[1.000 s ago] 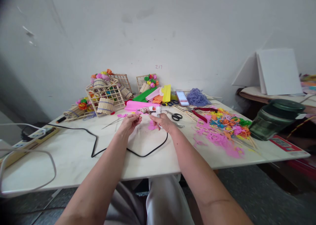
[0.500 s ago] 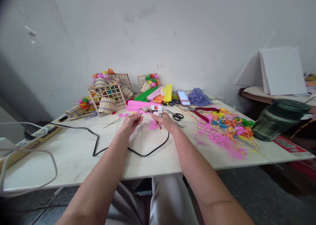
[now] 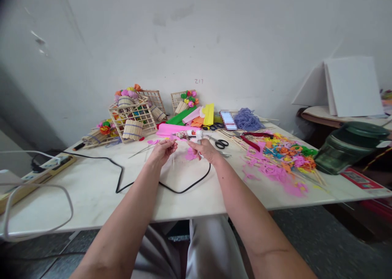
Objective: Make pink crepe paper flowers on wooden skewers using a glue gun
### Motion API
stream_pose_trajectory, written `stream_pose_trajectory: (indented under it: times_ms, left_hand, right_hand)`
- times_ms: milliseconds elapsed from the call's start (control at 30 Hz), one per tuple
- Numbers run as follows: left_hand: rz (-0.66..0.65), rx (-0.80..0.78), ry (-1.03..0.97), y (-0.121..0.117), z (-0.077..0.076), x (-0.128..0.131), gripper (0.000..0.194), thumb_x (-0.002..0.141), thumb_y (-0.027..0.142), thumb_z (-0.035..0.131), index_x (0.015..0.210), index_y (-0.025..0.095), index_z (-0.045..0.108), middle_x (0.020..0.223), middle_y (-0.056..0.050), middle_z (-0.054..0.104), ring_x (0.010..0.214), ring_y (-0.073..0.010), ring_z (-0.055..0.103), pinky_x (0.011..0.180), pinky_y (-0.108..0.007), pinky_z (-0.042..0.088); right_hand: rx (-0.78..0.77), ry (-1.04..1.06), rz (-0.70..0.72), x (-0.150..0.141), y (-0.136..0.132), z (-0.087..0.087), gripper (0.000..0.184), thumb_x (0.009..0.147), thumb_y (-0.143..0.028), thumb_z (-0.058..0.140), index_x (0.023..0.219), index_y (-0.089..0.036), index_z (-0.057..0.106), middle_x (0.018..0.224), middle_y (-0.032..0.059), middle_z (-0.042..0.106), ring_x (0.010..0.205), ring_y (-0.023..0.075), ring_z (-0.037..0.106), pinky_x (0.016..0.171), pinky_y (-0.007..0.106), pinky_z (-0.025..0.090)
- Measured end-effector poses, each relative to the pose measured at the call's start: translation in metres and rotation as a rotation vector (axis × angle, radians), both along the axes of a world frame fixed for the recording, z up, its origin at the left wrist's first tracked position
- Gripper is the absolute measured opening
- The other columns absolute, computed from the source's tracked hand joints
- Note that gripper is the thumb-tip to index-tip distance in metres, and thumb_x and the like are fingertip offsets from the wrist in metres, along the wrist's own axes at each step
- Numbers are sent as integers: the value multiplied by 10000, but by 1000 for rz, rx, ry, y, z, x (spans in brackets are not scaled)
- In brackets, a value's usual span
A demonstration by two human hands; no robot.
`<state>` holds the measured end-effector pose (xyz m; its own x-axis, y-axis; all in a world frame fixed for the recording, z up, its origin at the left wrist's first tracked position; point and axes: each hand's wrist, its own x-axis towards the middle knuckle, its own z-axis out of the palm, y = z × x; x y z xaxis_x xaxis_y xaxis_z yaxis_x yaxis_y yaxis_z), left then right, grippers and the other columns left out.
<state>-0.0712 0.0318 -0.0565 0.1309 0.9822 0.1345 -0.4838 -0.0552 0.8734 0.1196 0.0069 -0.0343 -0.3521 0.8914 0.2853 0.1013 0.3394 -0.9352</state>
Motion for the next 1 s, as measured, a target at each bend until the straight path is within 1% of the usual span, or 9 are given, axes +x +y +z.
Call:
stream_pose_trajectory:
  times_ms: [133,267,533,733,1000]
  left_hand:
    - [-7,8,11,0,0,0,170,598,166,686,722,67,626,609,-44,602,533,-77,556,540,-190,441]
    - [-14,7,10,-1,0,0,154,601,166,683,705,70,621,606,-44,601,534,-79,557,538,-190,443]
    - [-37,19,11,0,0,-1,169,596,168,690,714,68,623,606,-47,606,530,-82,561,527,-184,444]
    - [-13,7,14,-2,1,0,149,591,161,688,692,74,623,595,-44,602,527,-82,558,527,-188,445]
    - [-4,16,-2,0,0,-2,152,594,161,689,702,77,623,609,-44,605,529,-78,560,527,-184,445]
  right_hand:
    - [16,21,-10,0,0,0,374,712,-463,539,529,-138,507,446,-6,498,326,69,413,342,212,316]
    - [36,32,5,0,0,0,365,720,-442,535,522,-137,509,450,-9,494,314,67,412,333,214,297]
    - [5,28,0,-1,1,-1,362,711,-472,539,566,-141,509,489,0,522,335,70,416,340,214,317]
    - [12,-1,20,-1,0,0,378,721,-472,525,538,-142,504,461,-7,499,328,66,411,339,207,314]
    - [21,-19,35,0,-1,1,382,727,-470,517,539,-137,514,470,0,514,332,66,416,340,207,312]
